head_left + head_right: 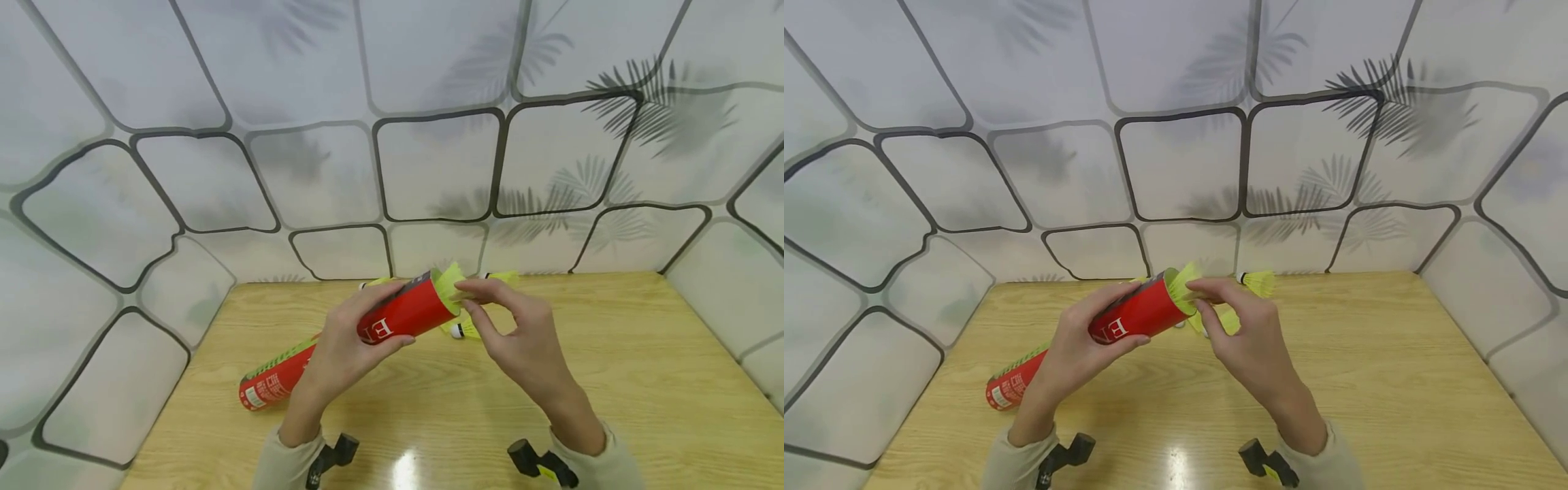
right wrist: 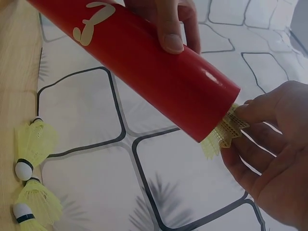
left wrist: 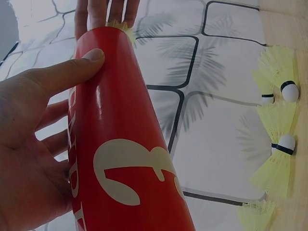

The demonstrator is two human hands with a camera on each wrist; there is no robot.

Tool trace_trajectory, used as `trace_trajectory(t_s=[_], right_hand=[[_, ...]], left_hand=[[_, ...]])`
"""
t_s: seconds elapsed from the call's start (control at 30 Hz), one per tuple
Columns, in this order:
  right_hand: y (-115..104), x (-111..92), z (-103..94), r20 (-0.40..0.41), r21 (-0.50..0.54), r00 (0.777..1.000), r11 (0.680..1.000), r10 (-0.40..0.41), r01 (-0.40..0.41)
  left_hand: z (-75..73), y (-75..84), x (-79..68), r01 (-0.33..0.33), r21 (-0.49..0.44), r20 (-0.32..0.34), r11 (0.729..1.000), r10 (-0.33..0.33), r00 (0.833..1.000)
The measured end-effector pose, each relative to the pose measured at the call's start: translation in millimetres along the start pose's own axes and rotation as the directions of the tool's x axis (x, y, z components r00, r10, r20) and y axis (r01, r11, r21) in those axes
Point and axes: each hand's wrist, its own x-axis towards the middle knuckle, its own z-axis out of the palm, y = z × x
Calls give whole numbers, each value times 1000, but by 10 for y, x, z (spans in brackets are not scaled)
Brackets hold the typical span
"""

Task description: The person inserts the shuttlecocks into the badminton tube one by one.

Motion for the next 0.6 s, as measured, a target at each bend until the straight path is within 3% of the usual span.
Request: trace_trajectory(t_s=[0.33, 0.6], right_hand=[[17, -9, 80, 54, 21, 998, 999, -26, 25], [5, -11, 117, 153, 100, 988, 994, 25, -40]], left_hand=[[11, -4, -1, -13, 9, 5, 1000, 13, 1000], [5, 0, -3, 14, 19, 7, 1000, -14, 1000]])
